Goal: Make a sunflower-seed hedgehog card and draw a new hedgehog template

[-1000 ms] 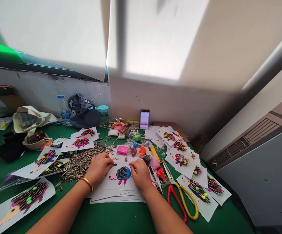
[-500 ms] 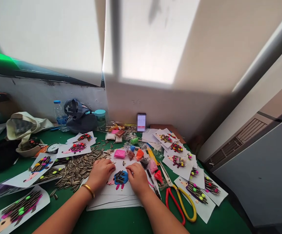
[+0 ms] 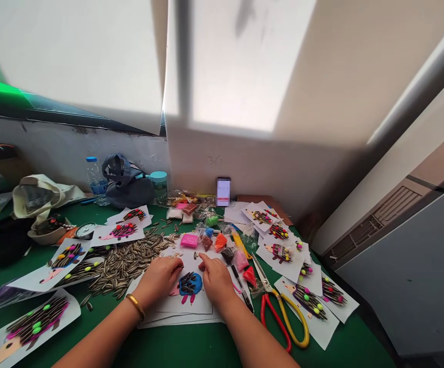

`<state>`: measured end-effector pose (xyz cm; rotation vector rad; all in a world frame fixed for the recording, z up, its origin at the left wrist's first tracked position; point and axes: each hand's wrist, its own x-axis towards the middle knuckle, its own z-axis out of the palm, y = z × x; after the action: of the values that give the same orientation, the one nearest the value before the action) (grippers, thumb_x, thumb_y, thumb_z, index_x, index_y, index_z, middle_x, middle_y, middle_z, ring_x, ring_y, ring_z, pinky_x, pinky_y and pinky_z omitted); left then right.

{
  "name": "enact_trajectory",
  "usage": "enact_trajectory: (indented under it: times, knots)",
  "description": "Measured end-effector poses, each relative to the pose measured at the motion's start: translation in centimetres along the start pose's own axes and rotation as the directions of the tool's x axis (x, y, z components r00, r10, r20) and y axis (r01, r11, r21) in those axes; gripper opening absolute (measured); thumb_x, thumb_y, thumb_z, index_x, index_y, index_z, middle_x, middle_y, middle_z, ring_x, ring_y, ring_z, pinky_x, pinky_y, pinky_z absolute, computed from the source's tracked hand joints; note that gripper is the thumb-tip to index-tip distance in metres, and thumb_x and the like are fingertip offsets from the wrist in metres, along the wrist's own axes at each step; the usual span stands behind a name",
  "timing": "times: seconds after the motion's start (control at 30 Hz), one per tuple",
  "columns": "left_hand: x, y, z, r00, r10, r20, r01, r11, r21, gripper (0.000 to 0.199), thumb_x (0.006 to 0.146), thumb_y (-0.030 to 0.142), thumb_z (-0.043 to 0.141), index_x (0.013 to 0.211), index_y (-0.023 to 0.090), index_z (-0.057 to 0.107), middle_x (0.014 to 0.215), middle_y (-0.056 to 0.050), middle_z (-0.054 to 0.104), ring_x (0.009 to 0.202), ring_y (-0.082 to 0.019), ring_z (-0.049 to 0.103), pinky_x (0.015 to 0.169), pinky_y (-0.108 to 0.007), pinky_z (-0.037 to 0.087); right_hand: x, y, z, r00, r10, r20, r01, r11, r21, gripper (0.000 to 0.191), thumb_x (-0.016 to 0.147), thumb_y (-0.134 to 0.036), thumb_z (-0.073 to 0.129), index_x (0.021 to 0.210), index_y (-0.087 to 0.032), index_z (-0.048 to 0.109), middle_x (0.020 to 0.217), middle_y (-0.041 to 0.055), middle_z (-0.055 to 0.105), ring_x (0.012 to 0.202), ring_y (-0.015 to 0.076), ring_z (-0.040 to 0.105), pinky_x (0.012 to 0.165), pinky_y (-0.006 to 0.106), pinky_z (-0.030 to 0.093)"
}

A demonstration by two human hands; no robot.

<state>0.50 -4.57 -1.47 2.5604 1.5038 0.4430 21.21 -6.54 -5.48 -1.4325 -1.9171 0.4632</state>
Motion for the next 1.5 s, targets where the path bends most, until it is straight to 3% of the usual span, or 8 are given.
enact_trajectory:
  times: [0.17,0.3,0.43,0.57,0.7,0.9,1.23,1.5]
  knots:
    - [-0.2,0.1,-0.4,0.999,0.008,0.036,-0.005,0.997,-0.076,0.02,0.087,0.018,0.053,0.09,0.024,0.071,0.088,-0.005,0.075,0.088,-0.023,0.066,0.08,-0.034,0.041,-0.1,-0.3,-0.2,0.999,-0.049,-0.005,0.049,0.999,0.023,0.048,0.084,-0.005,0.042,0.127,-0.021,0.059,0.097,0.005,0.071,0.093,0.0204,0.061,0.086,0.033,0.047]
    - [0.6,0.9,-0.7,0.997,-0.074,0.006,0.073,0.966,-0.249,0.021,0.086,0.019,0.052,0.101,0.023,0.067,0.093,-0.005,0.074,0.088,-0.022,0.066,0.077,-0.032,0.043,0.6,-1.1,-0.4,0.989,-0.136,-0.061,0.14,0.988,0.06,0.036,0.088,-0.015,0.052,0.122,-0.022,0.062,0.106,0.0066,0.07,0.099,0.022,0.06,0.09,0.035,0.045]
    - [1.8,1.6,-0.5,0.987,-0.156,0.042,0.155,0.848,-0.507,0.02,0.085,0.022,0.052,0.104,0.023,0.057,0.08,0.0,0.07,0.074,-0.018,0.064,0.066,-0.027,0.042,1.8,-2.0,-0.6,0.984,-0.166,-0.059,0.172,0.977,0.124,0.021,0.087,-0.019,0.059,0.103,-0.024,0.07,0.095,0.0046,0.072,0.089,0.0206,0.063,0.081,0.033,0.046]
    - [2.4,1.4,0.3,0.982,-0.187,0.02,0.15,0.718,-0.68,0.02,0.085,0.028,0.052,0.104,0.022,0.054,0.079,0.001,0.065,0.074,-0.017,0.061,0.068,-0.027,0.044,2.8,-2.3,-0.5,0.981,-0.168,-0.102,0.183,0.969,0.164,0.015,0.089,-0.019,0.059,0.093,-0.024,0.073,0.087,0.0032,0.073,0.084,0.0192,0.063,0.079,0.031,0.046]
    - [2.1,0.8,0.9,0.989,-0.148,-0.005,0.109,0.753,-0.649,0.019,0.09,0.036,0.045,0.09,0.021,0.057,0.087,-0.003,0.064,0.081,-0.019,0.058,0.073,-0.03,0.043,3.2,-2.2,-0.1,0.976,-0.172,-0.134,0.194,0.965,0.178,0.016,0.09,-0.022,0.058,0.096,-0.024,0.073,0.09,0.0037,0.073,0.086,0.0194,0.063,0.08,0.032,0.046]
    - [2.1,0.5,1.5,0.993,-0.112,0.027,0.105,0.783,-0.614,0.026,0.089,0.035,0.035,0.073,0.021,0.05,0.074,-0.001,0.056,0.072,-0.019,0.05,0.067,-0.031,0.04,2.9,-2.4,0.7,0.969,-0.19,-0.157,0.219,0.955,0.197,0.014,0.092,-0.024,0.057,0.096,-0.023,0.071,0.089,0.0039,0.071,0.085,0.0186,0.062,0.078,0.031,0.046]
    - [2.3,0.1,2.7,0.986,-0.161,0.053,0.157,0.753,-0.639,0.012,0.074,0.028,0.033,0.064,0.023,0.039,0.068,0.0,0.05,0.069,-0.019,0.047,0.066,-0.031,0.039,2.3,-3.0,1.0,0.907,-0.393,-0.151,0.373,0.917,-0.144,0.017,0.096,-0.023,0.05,0.096,-0.019,0.067,0.084,0.0063,0.069,0.081,0.0209,0.058,0.075,0.033,0.042]
    - [2.3,0.3,2.3,0.984,-0.166,0.058,0.167,0.782,-0.601,0.012,0.075,0.024,0.036,0.065,0.023,0.042,0.067,0.001,0.052,0.068,-0.018,0.049,0.064,-0.028,0.04,2.5,-3.2,1.3,0.898,-0.395,-0.195,0.354,0.91,-0.215,0.021,0.097,-0.021,0.045,0.091,-0.019,0.065,0.08,0.0058,0.067,0.078,0.0209,0.057,0.071,0.033,0.041]
